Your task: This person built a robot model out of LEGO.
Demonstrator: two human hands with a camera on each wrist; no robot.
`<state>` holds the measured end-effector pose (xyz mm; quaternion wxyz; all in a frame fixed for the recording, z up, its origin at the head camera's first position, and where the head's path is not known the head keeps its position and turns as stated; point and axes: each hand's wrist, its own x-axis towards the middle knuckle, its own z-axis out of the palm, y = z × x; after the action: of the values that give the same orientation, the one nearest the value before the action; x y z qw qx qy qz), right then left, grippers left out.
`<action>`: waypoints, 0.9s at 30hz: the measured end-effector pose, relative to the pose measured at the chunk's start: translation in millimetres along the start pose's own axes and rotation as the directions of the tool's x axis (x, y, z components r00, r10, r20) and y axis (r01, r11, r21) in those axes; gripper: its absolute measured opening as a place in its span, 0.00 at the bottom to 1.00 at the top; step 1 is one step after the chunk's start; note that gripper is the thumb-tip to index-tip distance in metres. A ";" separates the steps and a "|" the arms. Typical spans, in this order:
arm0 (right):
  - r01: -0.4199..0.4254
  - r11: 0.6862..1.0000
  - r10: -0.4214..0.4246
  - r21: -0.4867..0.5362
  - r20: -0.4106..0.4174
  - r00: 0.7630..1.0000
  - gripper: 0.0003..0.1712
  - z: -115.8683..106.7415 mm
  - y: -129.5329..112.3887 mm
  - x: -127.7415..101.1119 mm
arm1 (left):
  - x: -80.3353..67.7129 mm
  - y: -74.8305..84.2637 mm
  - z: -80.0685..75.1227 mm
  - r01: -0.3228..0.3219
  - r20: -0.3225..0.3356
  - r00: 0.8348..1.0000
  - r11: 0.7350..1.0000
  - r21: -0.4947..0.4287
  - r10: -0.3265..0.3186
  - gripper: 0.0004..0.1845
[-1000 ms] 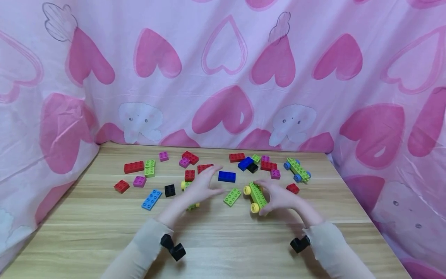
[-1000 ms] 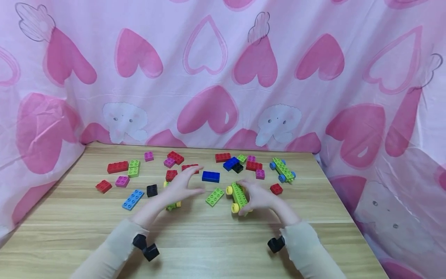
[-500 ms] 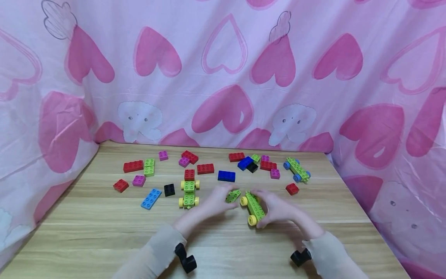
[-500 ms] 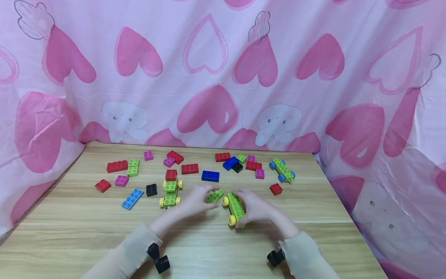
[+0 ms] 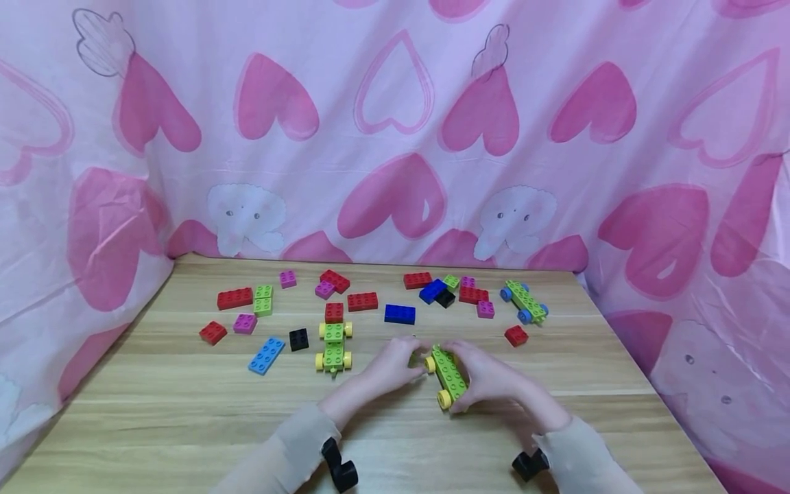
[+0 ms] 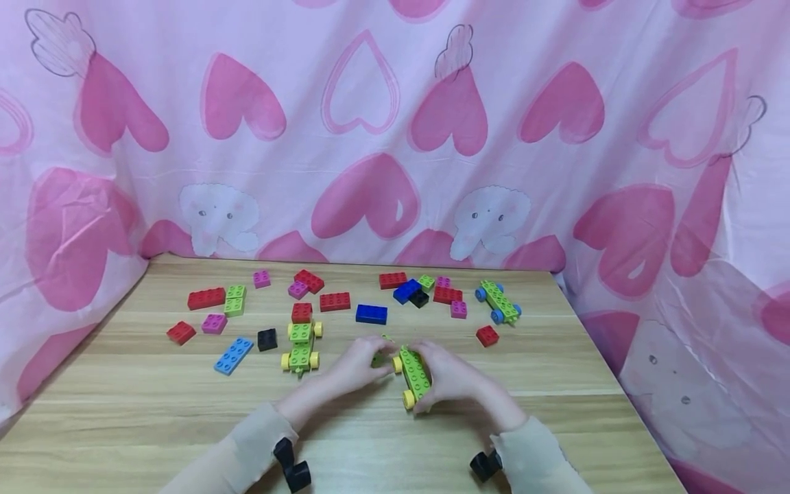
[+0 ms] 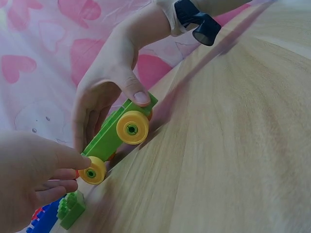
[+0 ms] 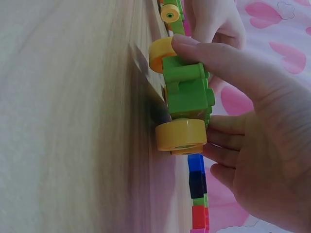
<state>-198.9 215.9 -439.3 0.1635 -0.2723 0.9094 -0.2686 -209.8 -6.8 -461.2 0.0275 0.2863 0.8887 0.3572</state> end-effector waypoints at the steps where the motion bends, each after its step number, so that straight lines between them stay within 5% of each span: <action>1: -0.006 1.000 0.006 0.000 -0.003 1.000 0.61 0.5 -0.3 -0.1 | 0.2 -0.3 0.4 -0.005 -0.002 1.000 1.000 0.003 0.005 0.20; 16: -0.012 1.000 0.011 -0.015 -0.032 0.999 0.60 5.0 -3.0 1.6 | 4.2 -2.3 5.8 -0.054 -0.028 0.998 0.997 0.046 0.055 0.15; 27: 0.045 0.999 -0.046 0.021 0.020 0.999 0.64 -8.9 1.2 -2.3 | 3.1 -3.5 7.7 -0.019 -0.027 0.999 1.000 0.014 0.019 0.20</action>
<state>-201.5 221.7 -432.4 0.1693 -0.2939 0.8984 -0.2789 -212.1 -2.5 -468.8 0.0103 0.2900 0.8887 0.3550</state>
